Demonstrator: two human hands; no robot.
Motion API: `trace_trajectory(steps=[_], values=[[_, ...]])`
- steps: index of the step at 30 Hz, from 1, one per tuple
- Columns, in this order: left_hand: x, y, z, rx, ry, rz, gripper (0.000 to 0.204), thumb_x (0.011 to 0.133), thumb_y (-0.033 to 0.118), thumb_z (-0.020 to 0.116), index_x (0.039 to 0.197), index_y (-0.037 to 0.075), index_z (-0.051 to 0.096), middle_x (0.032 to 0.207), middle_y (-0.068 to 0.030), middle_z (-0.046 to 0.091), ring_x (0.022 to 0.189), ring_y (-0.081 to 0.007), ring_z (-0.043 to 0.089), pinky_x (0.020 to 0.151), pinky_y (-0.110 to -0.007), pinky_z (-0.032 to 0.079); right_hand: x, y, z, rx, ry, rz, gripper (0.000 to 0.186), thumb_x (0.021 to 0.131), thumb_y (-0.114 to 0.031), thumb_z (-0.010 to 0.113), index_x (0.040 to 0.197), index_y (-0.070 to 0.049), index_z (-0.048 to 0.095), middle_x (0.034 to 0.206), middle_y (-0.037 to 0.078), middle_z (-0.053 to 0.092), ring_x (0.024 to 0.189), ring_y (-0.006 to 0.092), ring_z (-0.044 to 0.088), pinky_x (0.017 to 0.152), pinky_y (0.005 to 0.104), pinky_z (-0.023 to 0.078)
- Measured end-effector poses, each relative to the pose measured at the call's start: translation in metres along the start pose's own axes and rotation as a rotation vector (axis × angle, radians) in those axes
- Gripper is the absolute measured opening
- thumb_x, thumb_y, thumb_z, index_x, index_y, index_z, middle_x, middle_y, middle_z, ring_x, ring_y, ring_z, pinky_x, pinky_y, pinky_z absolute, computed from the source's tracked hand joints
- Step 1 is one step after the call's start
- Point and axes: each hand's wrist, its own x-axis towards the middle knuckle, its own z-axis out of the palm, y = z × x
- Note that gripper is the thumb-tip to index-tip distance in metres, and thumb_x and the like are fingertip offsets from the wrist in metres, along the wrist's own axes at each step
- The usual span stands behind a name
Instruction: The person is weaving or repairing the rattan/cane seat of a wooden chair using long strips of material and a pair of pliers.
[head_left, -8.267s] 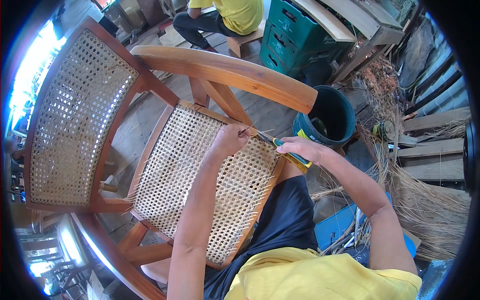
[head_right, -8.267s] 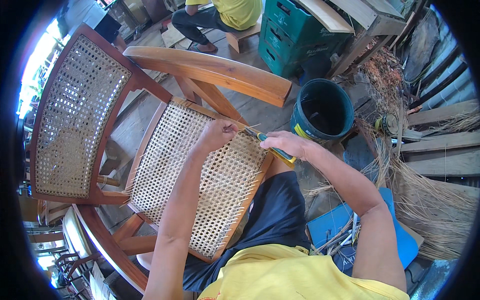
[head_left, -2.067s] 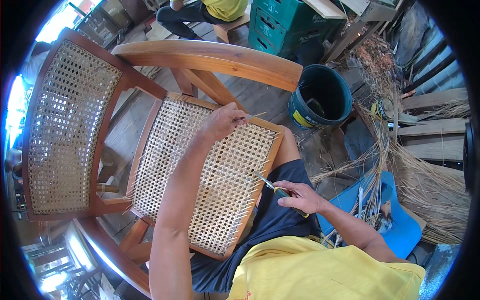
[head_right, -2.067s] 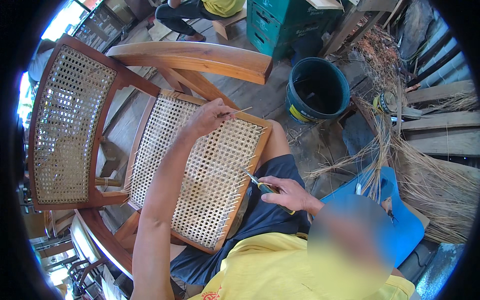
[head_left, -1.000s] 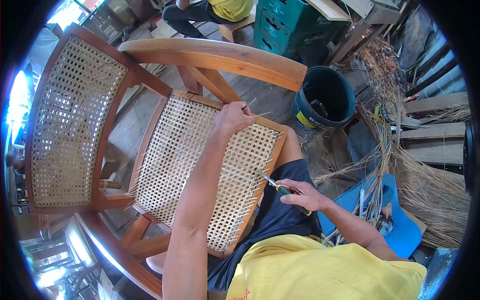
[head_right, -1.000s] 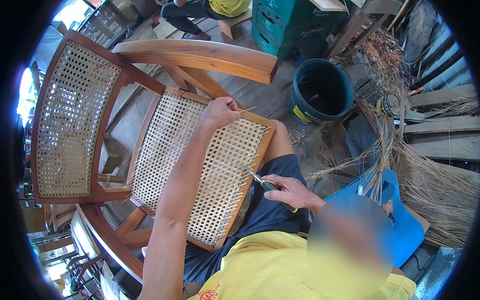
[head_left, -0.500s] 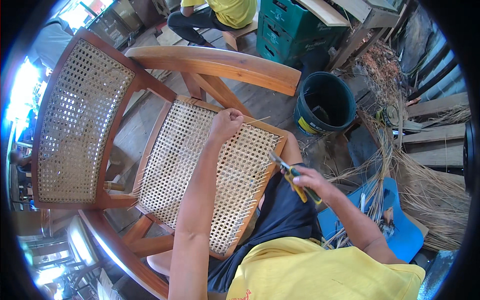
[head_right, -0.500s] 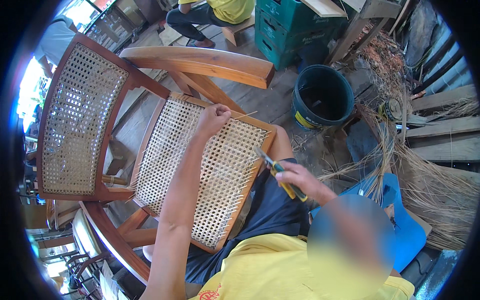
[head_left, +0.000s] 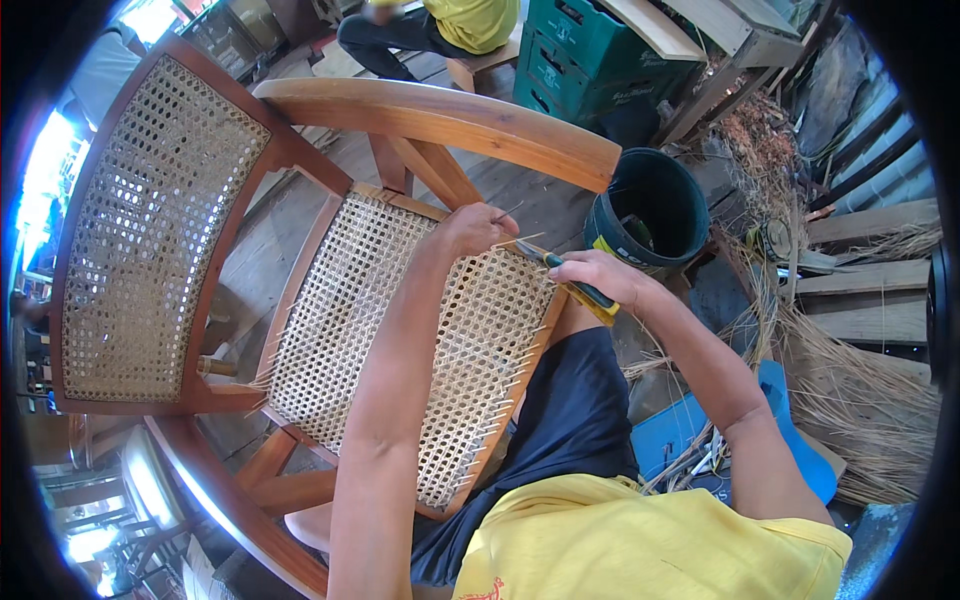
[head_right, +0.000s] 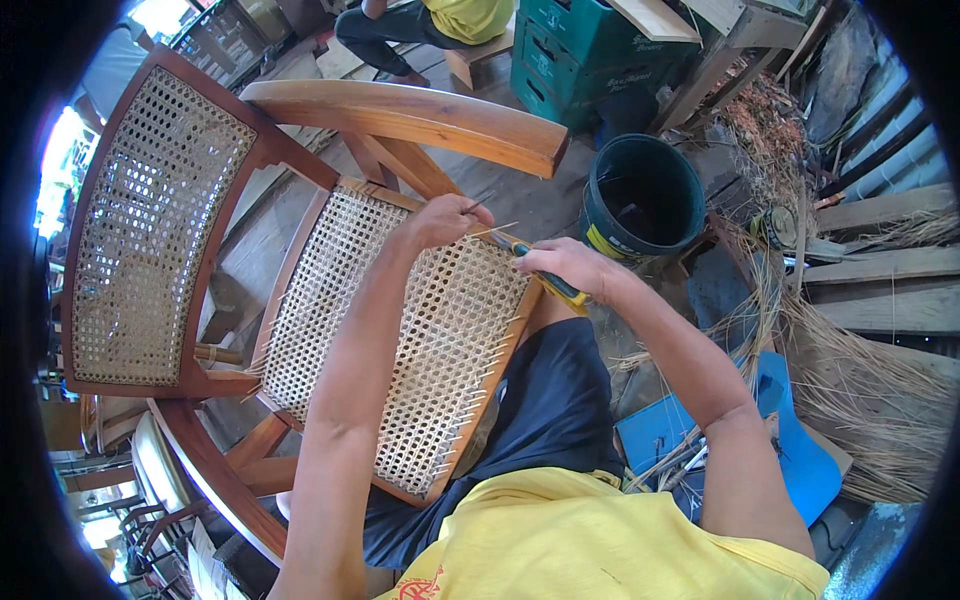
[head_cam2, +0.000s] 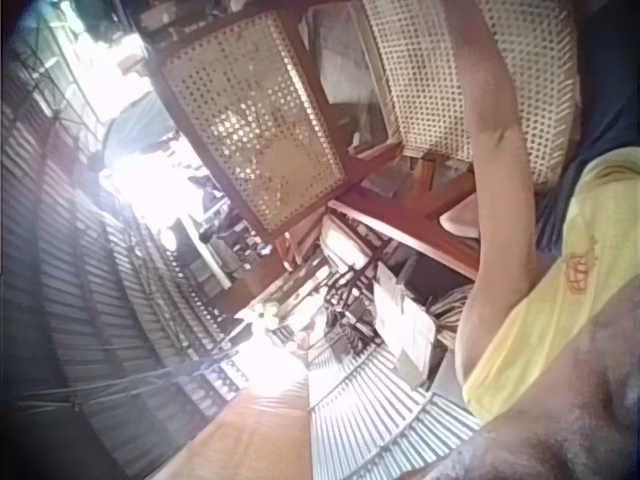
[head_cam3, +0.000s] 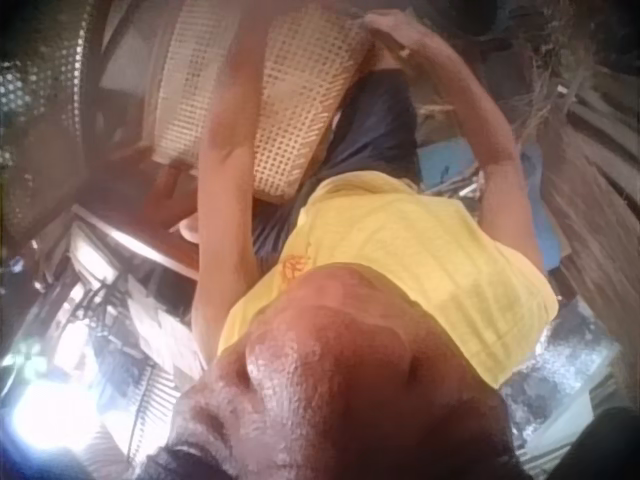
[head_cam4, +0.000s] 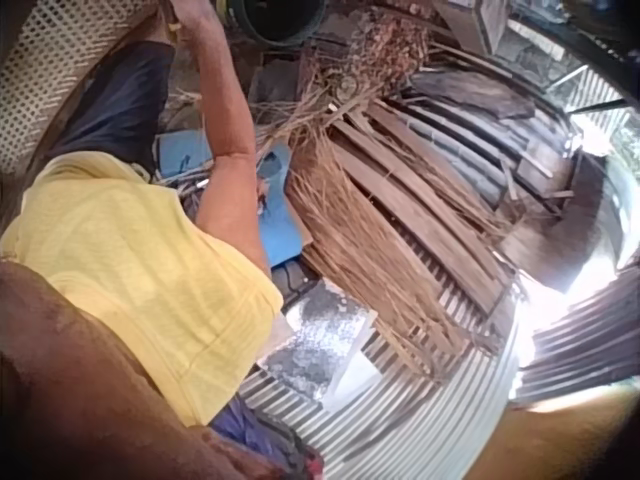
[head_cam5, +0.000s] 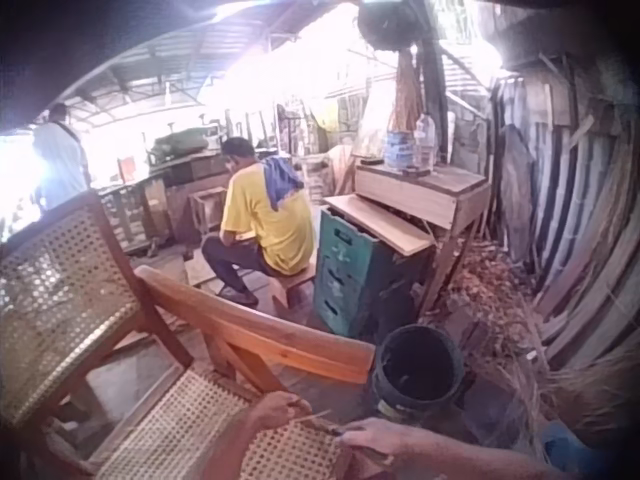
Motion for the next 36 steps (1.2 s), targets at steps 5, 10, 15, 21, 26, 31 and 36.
trace_trajectory(steps=[5, 10, 15, 21, 26, 31, 36], values=[[0.012, 0.011, -0.007, 0.109, -0.081, 0.050, 0.023, 0.093, 0.018, 0.059, 0.109, 0.008, 0.074, 0.093, -0.0088, 0.072, 0.088, -0.0181, 0.065, 0.082, -0.032, 0.050, 0.014, -0.012, 0.002, -0.106, -0.025, 0.008, 0.059, 0.083, -0.049, 0.061, 0.111, 0.002, 0.069, 0.104, 0.016, 0.068, 0.097, 0.0253, 0.059, 0.089, 0.0341, 0.043], [0.015, 0.019, -0.013, 0.162, -0.136, 0.066, 0.020, 0.088, 0.020, 0.070, 0.100, 0.006, 0.075, 0.079, -0.0079, 0.071, 0.071, -0.0172, 0.063, 0.069, -0.033, 0.051, 0.022, -0.017, 0.003, -0.181, -0.041, -0.008, 0.060, 0.083, -0.050, 0.060, 0.111, 0.002, 0.069, 0.106, 0.017, 0.068, 0.100, 0.0272, 0.060, 0.092, 0.0355, 0.043], [0.017, 0.014, -0.012, 0.187, -0.099, 0.112, 0.020, 0.088, 0.022, 0.072, 0.098, 0.005, 0.075, 0.075, -0.0091, 0.069, 0.066, -0.0173, 0.062, 0.066, -0.034, 0.051, 0.021, -0.024, 0.004, -0.241, -0.044, -0.036, 0.064, 0.081, -0.052, 0.060, 0.117, 0.001, 0.067, 0.107, 0.018, 0.068, 0.101, 0.0287, 0.061, 0.093, 0.0363, 0.044], [0.019, 0.011, -0.010, 0.221, -0.100, 0.121, 0.023, 0.087, 0.025, 0.073, 0.098, 0.005, 0.076, 0.080, -0.0128, 0.072, 0.072, -0.0211, 0.066, 0.070, -0.036, 0.052, 0.021, -0.014, 0.014, -0.411, 0.076, -0.023, 0.076, 0.078, -0.056, 0.061, 0.131, -0.001, 0.061, 0.125, 0.023, 0.065, 0.115, 0.0339, 0.062, 0.099, 0.0382, 0.046], [0.018, 0.009, -0.009, 0.247, -0.080, 0.115, 0.023, 0.087, 0.026, 0.073, 0.098, 0.006, 0.076, 0.082, -0.0145, 0.073, 0.076, -0.0239, 0.068, 0.074, -0.037, 0.053, 0.023, -0.011, 0.015, -0.495, 0.108, -0.067, 0.082, 0.078, -0.058, 0.061, 0.137, -0.002, 0.056, 0.130, 0.024, 0.062, 0.120, 0.0373, 0.060, 0.102, 0.0393, 0.046], [0.013, 0.018, -0.011, 0.153, -0.021, 0.062, 0.023, 0.088, 0.025, 0.072, 0.100, 0.005, 0.075, 0.085, -0.0133, 0.074, 0.077, -0.0234, 0.068, 0.075, -0.037, 0.053, 0.012, -0.027, 0.011, -0.463, 0.009, -0.018, 0.070, 0.076, -0.053, 0.066, 0.126, -0.003, 0.062, 0.109, 0.022, 0.069, 0.104, 0.0359, 0.065, 0.091, 0.0418, 0.050], [-0.007, 0.005, -0.023, 0.131, 0.131, 0.083, 0.021, 0.089, 0.023, 0.069, 0.100, 0.005, 0.075, 0.088, -0.0138, 0.074, 0.079, -0.0237, 0.070, 0.076, -0.035, 0.054, -0.047, -0.013, 0.059, -0.716, 0.038, -0.605, 0.061, 0.074, -0.045, 0.071, 0.121, -0.007, 0.061, 0.095, 0.017, 0.062, 0.091, 0.0347, 0.062, 0.081, 0.0432, 0.050]])
